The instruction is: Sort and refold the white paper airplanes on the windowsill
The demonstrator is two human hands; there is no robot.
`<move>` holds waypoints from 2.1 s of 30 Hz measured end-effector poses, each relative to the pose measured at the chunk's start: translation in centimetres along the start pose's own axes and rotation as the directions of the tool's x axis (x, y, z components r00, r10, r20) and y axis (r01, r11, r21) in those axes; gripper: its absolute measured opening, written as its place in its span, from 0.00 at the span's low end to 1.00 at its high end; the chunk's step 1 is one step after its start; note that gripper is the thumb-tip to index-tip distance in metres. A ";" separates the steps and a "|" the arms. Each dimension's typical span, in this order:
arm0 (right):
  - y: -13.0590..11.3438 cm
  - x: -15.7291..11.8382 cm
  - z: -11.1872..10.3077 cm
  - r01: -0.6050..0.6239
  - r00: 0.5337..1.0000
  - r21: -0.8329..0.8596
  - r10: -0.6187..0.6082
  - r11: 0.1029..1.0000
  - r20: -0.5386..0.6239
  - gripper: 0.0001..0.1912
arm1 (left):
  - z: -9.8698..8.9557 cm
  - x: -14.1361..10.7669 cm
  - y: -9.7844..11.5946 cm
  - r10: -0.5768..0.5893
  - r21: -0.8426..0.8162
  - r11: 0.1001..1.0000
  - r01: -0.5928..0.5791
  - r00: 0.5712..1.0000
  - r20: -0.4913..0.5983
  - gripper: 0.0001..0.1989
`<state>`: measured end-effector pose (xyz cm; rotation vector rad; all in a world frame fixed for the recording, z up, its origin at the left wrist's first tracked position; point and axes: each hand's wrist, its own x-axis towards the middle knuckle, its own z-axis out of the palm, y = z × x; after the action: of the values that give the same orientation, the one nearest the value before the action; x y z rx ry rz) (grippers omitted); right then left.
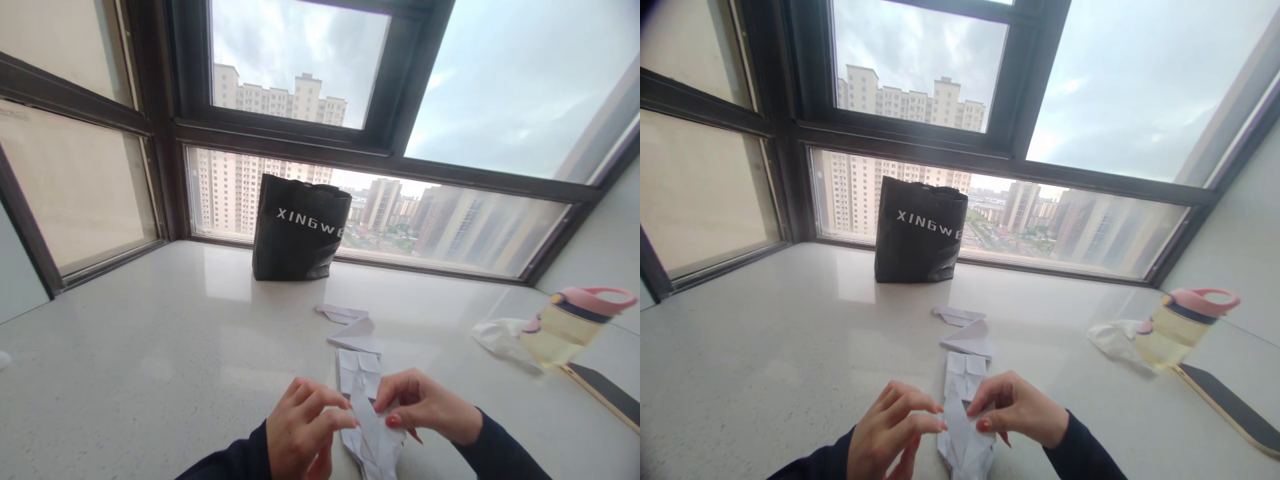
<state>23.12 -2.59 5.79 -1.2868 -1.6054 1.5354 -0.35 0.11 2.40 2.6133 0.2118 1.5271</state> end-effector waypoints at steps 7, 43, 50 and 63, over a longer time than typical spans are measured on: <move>-0.5 -0.3 0.3 0.076 0.996 -0.153 -0.069 0.985 0.050 0.13 | 0.7 -0.6 -0.4 0.046 -0.015 0.999 -0.045 0.998 0.053 0.15; 0.9 -0.7 0.7 -0.416 0.900 -0.492 0.425 0.765 -0.101 0.15 | 3.7 -5.0 -1.4 0.206 0.370 0.847 -0.381 0.878 0.432 0.15; 1.5 -0.3 0.4 -0.392 0.916 -0.491 0.379 0.778 -0.131 0.16 | 2.8 -4.6 -0.8 0.081 0.314 0.910 -0.271 0.858 0.507 0.18; -2.1 -1.4 0.7 -0.330 0.943 -0.483 0.265 0.811 -0.199 0.33 | 0.1 -1.4 -1.8 0.004 0.194 0.979 -0.055 0.967 0.254 0.20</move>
<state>22.47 -3.95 8.01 -1.9655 -1.8703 1.1928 -1.03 1.66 0.88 2.9471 0.3191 1.2202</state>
